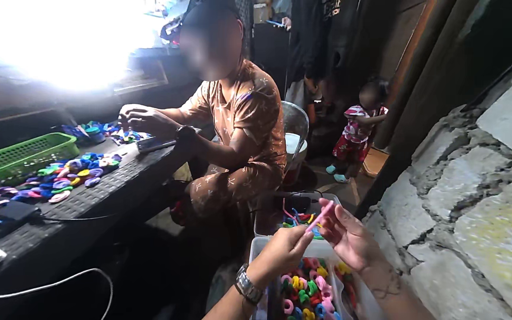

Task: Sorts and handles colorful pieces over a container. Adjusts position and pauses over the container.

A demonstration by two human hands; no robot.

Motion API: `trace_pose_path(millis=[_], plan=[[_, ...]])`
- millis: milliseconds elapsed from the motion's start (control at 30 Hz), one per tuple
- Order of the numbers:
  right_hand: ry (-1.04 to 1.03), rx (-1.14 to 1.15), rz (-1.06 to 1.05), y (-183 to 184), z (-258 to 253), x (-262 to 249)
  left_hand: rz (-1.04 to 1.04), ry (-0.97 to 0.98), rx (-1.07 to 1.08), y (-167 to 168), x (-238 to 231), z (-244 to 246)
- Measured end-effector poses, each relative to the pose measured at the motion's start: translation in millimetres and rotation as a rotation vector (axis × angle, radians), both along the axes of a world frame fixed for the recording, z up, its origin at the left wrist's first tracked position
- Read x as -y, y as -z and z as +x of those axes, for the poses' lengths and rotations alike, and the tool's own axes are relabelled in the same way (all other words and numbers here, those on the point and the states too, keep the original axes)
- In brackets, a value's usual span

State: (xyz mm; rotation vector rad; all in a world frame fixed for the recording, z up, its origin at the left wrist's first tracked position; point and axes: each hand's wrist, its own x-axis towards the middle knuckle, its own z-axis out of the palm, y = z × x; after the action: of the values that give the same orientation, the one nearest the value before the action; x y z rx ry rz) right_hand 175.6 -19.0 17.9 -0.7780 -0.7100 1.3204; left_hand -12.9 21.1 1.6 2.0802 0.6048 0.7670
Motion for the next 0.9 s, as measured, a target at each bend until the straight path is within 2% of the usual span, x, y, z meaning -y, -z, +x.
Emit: trace_pose_path(millis=[67, 133, 233, 333, 433, 600, 733, 800, 900], plan=[[0.053, -0.124, -0.069, -1, 0, -1, -0.01, 0.028, 0.024, 1, 1, 0], [0.06, -0.152, -0.047, 1, 1, -1, -0.03, 0.003, 0.025, 1, -1, 0], [0.077, -0.125, 0.164, 6, -1, 2, -0.084, -0.026, -0.016, -3, -1, 0], [0.121, -0.101, 0.322, 5, -3, 6, -0.116, 0.025, -0.022, -4, 3, 1], [0.139, -0.136, 0.327, 3, -6, 8, -0.117, 0.037, -0.08, -3, 6, 2], [0.044, -0.176, 0.293, 5, -4, 3, -0.098, 0.081, -0.219, -3, 4, 4], [0.019, -0.006, 0.269, 5, -2, 2, -0.088, 0.167, -0.286, -4, 3, 2], [0.149, 0.195, 0.335, -4, 0, -1, -0.063, 0.126, -0.327, -7, 3, 4], [0.427, 0.661, 0.488, -14, 11, -11, -0.015, -0.02, -0.318, -6, 2, 7]])
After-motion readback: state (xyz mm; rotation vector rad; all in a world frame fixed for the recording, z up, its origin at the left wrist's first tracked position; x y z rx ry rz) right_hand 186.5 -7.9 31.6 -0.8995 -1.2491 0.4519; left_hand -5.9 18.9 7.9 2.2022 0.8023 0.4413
